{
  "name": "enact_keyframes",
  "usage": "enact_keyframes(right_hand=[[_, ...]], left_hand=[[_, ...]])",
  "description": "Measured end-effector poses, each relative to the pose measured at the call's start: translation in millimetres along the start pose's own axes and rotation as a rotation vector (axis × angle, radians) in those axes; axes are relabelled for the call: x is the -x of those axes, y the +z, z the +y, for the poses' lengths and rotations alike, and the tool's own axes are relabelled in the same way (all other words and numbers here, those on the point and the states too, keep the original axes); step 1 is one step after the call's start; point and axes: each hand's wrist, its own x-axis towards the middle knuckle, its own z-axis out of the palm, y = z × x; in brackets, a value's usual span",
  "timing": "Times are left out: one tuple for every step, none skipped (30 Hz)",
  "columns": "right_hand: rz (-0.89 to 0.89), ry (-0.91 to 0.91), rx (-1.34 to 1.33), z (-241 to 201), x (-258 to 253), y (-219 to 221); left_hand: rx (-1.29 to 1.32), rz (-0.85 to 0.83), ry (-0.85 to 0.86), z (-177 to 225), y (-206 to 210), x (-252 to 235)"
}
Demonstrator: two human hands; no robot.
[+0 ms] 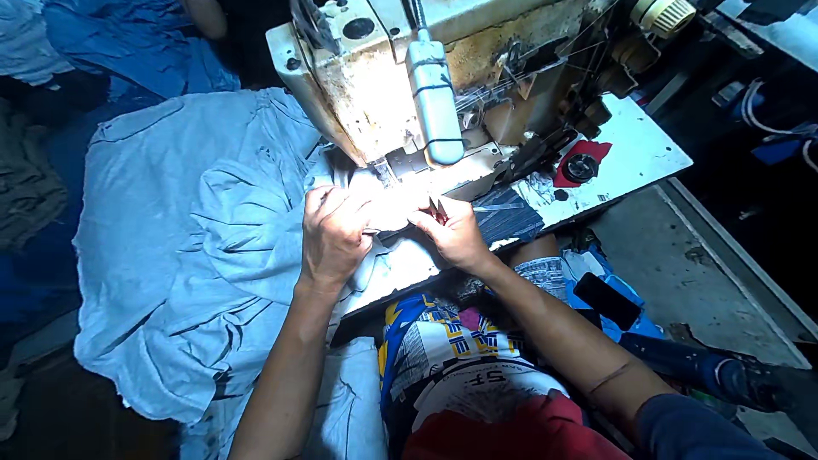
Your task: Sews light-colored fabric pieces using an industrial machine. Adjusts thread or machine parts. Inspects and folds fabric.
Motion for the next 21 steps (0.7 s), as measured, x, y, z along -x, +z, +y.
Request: enact_keyframes(right_hand=[[0.003, 0.001, 0.01, -0.8, -1.2, 0.8], [0.011, 0.002, 0.022, -0.7, -2.1, 1.6], [0.019, 0.008, 0.037, -0.2, -2.5, 2.7], [0.02, 0.013, 0.054, 0.4, -2.4, 3.5], [0.024, 0.01, 0.062, 1.5, -2.3, 4.6], [0.022, -0.001, 0.073, 2.5, -2.4, 5.1], [0.019, -0.012, 0.082, 2.6, -3.1, 5.2], [0.017, -0.022, 0.087, 2.6, -4.4, 5.3], [0.013, -0.03, 0.088, 2.7, -5.4, 5.2], [0.01, -0.036, 0.089, 3.6, -5.3, 5.0], [0.001, -0.039, 0.098, 4.8, -4.2, 4.2], [-0.009, -0.038, 0.117, 5.9, -3.0, 3.2], [-0.016, -0.04, 0.138, 6.2, -2.5, 2.5], [-0.022, -0.041, 0.164, 6.2, -2.5, 1.9], [-0.03, -0.041, 0.198, 5.7, -2.8, 1.3], [-0.042, -0.041, 0.235, 4.4, -3.1, 0.8], [-0.061, -0.044, 0.274, 1.6, -4.1, 0.1], [-0.09, -0.052, 0.313, -2.2, -5.7, -1.2], [-0.129, -0.065, 0.346, -6.8, -7.2, -3.5], [-0.181, -0.082, 0.368, -11.9, -8.2, -6.5], [-0.246, -0.099, 0.375, -17.7, -9.6, -9.6]], left_hand=[[-0.002, -0.006, -0.006, -0.8, -0.1, -1.2], [-0.007, -0.017, -0.009, -1.4, -0.6, -2.6], [-0.015, -0.033, -0.011, -1.5, -1.5, -3.7], [-0.016, -0.048, -0.012, -1.2, -2.6, -4.4], [-0.006, -0.061, -0.009, -0.8, -3.6, -5.0], [0.021, -0.076, -0.002, 0.0, -5.0, -5.9], [0.067, -0.096, 0.013, 1.1, -7.1, -7.6], [0.127, -0.131, 0.034, 3.1, -10.8, -10.0], [0.184, -0.188, 0.057, 5.2, -15.5, -11.4], [0.215, -0.261, 0.079, 7.0, -21.3, -11.2], [0.216, -0.334, 0.095, 7.0, -27.9, -9.9], [0.2, -0.377, 0.101, 3.0, -34.7, -7.6], [0.16, -0.398, 0.091, -5.3, -43.4, -5.3], [0.092, -0.412, 0.055, -17.6, -54.8, -3.3], [0.02, -0.424, 0.001, -32.1, -67.5, -0.7], [-0.028, -0.422, -0.061, -44.5, -82.1, 2.4], [-0.036, -0.395, -0.109, -52.4, -97.3, 5.3], [0.007, -0.341, -0.126, -54.2, -110.4, 7.2], [0.105, -0.273, -0.119, -47.4, -120.5, 7.5], [0.231, -0.217, -0.099, -32.9, -127.8, 7.3], [0.35, -0.176, -0.065, -14.2, -131.7, 7.6]])
